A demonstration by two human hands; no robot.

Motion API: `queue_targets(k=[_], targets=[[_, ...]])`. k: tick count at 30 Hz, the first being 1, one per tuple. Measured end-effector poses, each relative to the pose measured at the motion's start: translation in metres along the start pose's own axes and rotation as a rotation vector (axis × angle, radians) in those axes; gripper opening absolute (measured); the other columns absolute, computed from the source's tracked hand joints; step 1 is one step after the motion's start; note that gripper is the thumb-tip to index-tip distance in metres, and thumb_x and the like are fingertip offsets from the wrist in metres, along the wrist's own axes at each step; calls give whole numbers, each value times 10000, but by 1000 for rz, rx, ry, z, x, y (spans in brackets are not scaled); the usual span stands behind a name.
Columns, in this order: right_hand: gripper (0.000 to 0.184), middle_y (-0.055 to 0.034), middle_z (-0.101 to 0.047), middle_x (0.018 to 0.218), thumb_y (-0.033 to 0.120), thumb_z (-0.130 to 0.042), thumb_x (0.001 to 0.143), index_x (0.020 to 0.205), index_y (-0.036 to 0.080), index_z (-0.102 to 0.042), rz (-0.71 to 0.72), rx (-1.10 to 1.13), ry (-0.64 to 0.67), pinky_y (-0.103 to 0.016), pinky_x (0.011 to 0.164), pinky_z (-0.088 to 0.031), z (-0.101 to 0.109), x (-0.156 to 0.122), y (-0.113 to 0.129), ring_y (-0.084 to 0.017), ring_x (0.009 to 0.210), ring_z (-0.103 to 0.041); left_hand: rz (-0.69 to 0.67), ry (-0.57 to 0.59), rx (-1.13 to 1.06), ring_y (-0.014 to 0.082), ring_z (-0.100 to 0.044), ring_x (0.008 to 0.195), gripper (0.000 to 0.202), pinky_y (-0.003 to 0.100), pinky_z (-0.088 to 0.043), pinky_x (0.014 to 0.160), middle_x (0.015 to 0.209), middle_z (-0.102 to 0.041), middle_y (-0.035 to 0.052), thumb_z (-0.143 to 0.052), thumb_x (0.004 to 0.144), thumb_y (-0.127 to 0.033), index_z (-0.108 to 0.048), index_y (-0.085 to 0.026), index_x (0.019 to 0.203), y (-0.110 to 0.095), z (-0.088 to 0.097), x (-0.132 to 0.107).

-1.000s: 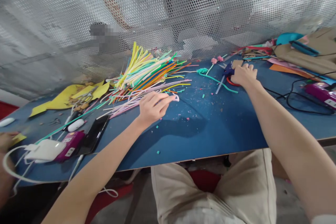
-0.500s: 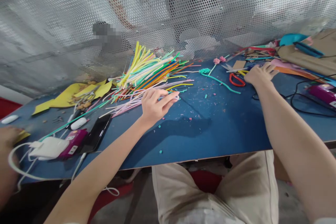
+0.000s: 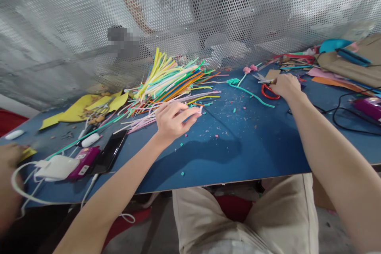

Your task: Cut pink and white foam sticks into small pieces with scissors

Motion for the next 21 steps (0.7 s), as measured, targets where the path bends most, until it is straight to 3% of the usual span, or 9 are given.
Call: queue_targets(k=[3,6,11,15,21], targets=[[327,-173,-679,1253,378,-646,889,1176,261,-749,-75,20,2,-389,730,-348,1,-4,-5,-284,1014,-614,-93,-81,56,159,-580,717,180,364,-301,730,804,-685,0,-717,885,-472,-759,-384,1036,-9,8,2],[325,-164,-702,1199,447,-627,894,1152,303,-760,-162,32,-41,-375,736,-386,6,-7,-11,-295,1013,-635,-178,-155,188,136,-591,720,151,339,-312,716,793,-690,-13,-715,896,-421,-759,-351,1023,-21,16,3],[395,-224,-689,1170,472,-573,911,1187,252,-750,-193,85,-97,-376,771,-449,16,-9,-10,-311,1021,-639,-198,-188,315,112,-602,743,140,311,-330,749,816,-713,-17,-717,899,-404,-765,-329,1006,-26,23,4],[378,-224,-684,1199,436,-531,930,1187,262,-745,-197,115,-120,-407,794,-434,21,-9,-9,-325,1055,-630,-226,-208,334,115,-607,743,122,314,-325,737,829,-729,-19,-717,903,-390,-760,-325,997,-27,26,4],[428,-276,-655,1184,425,-508,939,1214,187,-733,-150,102,-63,-424,764,-405,16,-12,-7,-341,1044,-615,-286,-282,289,95,-614,701,135,290,-349,700,824,-733,-49,-737,892,-320,-722,-305,1025,-33,35,4]])
Point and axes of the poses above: each hand's wrist, its own x-axis towards the middle knuckle, its own z-axis out of the back of the hand, y = z × x, the point moved 9 cm from there along x, towards the middle knuckle
